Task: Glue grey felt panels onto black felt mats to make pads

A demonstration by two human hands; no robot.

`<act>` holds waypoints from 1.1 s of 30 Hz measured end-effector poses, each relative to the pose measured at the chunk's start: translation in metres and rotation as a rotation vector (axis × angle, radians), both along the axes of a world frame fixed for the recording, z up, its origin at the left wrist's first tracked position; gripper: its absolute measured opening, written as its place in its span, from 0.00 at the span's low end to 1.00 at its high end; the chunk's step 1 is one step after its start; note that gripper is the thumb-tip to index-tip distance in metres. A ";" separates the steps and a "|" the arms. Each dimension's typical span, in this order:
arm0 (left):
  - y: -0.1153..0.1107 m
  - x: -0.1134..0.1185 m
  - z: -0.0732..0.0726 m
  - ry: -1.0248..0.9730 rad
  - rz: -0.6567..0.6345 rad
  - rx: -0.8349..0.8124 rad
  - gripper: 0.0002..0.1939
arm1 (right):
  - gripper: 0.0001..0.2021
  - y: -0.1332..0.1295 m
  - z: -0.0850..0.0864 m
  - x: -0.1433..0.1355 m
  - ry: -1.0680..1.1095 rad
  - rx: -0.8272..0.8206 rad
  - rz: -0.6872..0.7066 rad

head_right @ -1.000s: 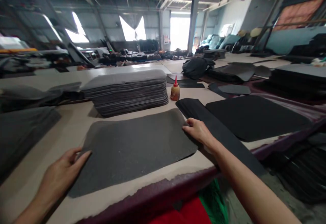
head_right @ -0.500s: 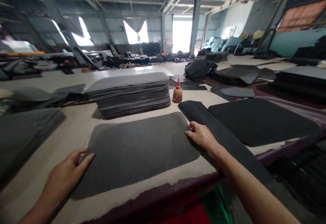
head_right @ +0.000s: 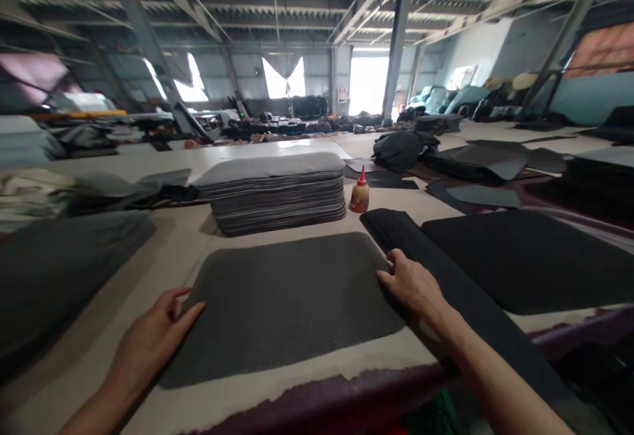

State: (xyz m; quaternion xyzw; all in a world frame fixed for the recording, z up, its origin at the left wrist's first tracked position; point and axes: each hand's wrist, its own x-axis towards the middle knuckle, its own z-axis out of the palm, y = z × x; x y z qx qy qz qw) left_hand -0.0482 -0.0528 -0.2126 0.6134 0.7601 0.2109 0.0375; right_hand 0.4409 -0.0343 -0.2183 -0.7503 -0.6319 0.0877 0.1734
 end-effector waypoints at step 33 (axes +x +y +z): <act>0.029 0.029 -0.016 0.347 -0.348 -0.082 0.37 | 0.45 0.047 -0.033 -0.048 -0.407 0.089 0.243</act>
